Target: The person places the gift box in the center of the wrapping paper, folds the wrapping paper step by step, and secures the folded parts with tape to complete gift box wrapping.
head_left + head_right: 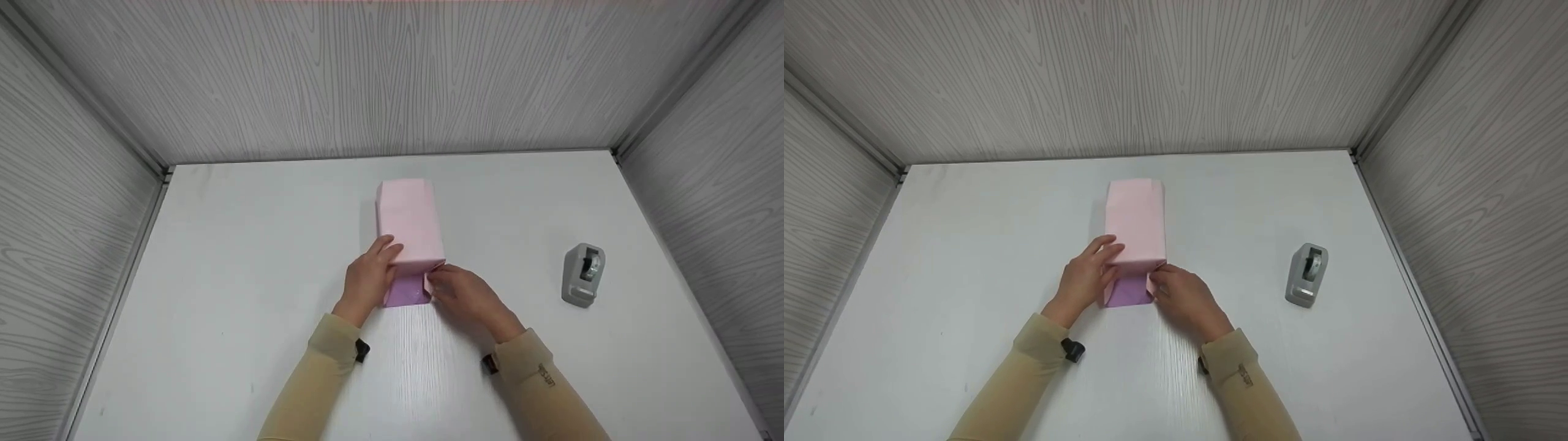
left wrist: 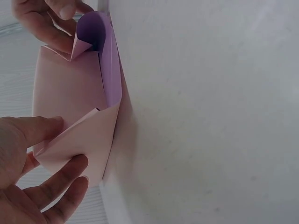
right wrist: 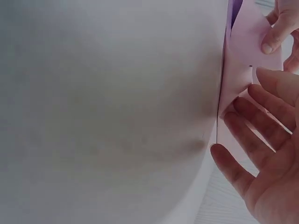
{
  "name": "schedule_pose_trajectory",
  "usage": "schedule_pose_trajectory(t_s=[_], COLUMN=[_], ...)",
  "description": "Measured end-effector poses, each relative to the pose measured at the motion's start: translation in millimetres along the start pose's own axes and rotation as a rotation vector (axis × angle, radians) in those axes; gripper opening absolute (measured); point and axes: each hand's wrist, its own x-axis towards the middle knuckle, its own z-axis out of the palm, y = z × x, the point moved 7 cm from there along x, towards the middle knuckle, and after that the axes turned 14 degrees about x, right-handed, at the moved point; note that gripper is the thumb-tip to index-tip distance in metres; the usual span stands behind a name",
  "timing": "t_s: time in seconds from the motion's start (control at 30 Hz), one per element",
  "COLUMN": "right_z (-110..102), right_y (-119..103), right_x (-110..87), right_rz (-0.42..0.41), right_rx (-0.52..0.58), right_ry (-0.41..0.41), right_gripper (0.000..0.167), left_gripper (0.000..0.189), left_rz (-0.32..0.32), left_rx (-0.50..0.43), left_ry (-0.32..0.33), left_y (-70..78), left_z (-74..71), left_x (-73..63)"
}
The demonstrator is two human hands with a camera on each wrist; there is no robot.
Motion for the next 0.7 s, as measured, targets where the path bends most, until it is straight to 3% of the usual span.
schedule_pose_trajectory(t_s=[0.17, 0.3, 0.53, 0.7], right_z=[1, 2, 9, 10], right_y=[-5, -9, -8, -13], right_x=[1.9, 3.2, 3.1, 0.0], right_rz=[-0.064, -0.103, -0.086, -0.209], right_rx=[-0.079, -0.118, -0.201, -0.242], right_ry=[-0.051, -0.083, -0.127, -0.112], right_gripper=[0.028, 0.028, 0.029, 0.021], left_gripper=[0.04, 0.04, 0.04, 0.041], left_rz=[0.0, -0.006, -0.019, -0.024], left_rx=[-0.006, -0.008, -0.01, -0.01], left_ry=[0.028, 0.011, -0.021, -0.042], left_y=[-0.2, -0.1, -0.9, -1.2], left_z=[-1.1, -1.4, 0.5, 1.5], left_x=[0.2, 0.1, 0.0, 0.7])
